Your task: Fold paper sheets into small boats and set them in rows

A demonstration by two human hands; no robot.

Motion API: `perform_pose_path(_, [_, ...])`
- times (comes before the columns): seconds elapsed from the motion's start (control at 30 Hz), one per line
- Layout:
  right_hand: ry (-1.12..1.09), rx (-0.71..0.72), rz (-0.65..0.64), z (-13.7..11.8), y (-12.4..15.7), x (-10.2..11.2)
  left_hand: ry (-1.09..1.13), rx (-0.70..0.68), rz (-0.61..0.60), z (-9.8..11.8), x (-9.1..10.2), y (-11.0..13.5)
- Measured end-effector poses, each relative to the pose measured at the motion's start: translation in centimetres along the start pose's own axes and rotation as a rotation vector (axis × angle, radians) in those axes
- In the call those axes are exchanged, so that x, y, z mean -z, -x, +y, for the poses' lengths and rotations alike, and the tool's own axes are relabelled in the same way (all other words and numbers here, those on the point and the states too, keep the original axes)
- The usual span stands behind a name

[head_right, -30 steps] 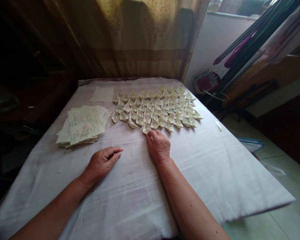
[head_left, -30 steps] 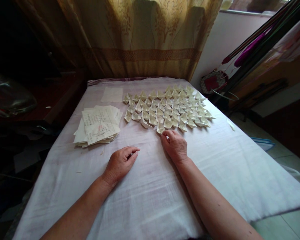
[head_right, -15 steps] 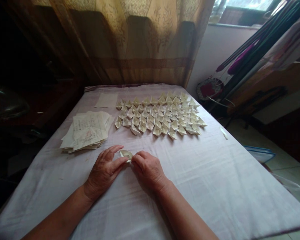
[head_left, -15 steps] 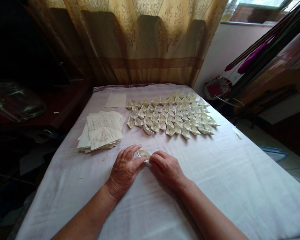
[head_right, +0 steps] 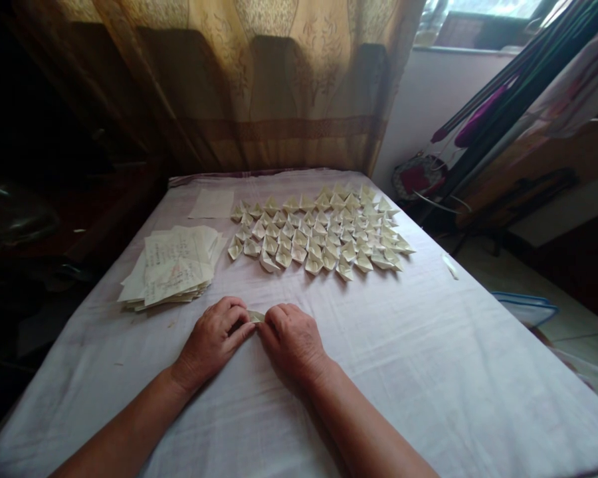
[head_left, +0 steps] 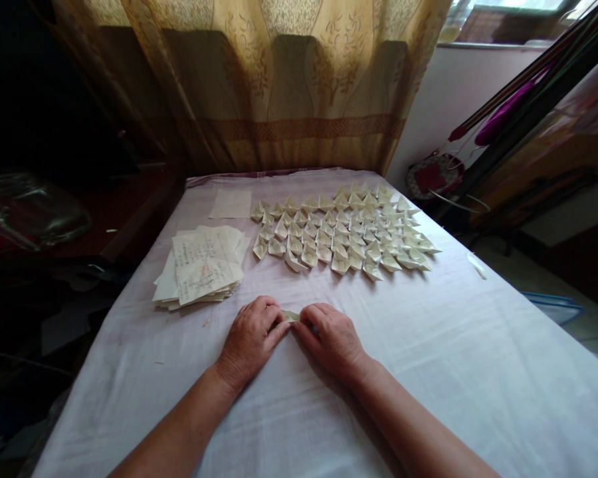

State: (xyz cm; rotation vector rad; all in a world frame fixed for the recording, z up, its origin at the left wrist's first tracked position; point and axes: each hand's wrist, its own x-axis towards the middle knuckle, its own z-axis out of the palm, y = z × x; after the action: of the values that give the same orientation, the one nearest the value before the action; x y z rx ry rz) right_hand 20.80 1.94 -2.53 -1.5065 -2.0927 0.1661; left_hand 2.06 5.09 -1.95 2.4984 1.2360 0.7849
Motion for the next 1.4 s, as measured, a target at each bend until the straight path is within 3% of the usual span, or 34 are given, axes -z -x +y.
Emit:
perform_pose_path(0.33, [0.013, 0.048, 0.075, -0.1, 0.1, -0.7, -0.06, 0.061, 0.006, 0.2, -0.6, -0.3])
perform_pose_path(0.5, [-0.009, 0.074, 0.076, -0.1, 0.4, -0.1, -0.043, 0.002, 0.073, -0.3, -0.7, 0.1])
perform_pose_path(0.63, [-0.032, 0.003, 0.223, 0.9, 0.5, 1.5, -0.05, -0.04, 0.137, -1.1, -0.9, 0.6])
perform_pose_path(0.73, [0.02, -0.102, 0.399, 2.4, 0.0, 2.7, -0.06, -0.046, 0.127, -1.4, -1.0, 0.9])
perform_pose_path(0.83, [0.145, -0.191, 0.459, 4.0, -1.0, 3.3, -0.064, -0.05, 0.094, -1.4, -0.9, 1.0])
perform_pose_path(1.0, [0.258, -0.286, 0.36, 5.2, -2.3, 2.6, -0.069, -0.043, 0.071, -1.2, -0.7, 0.9])
perform_pose_path(1.4, [0.345, -0.372, 0.131, 5.0, -3.5, 1.3, -0.074, -0.03, 0.03, -1.2, -0.6, 0.8])
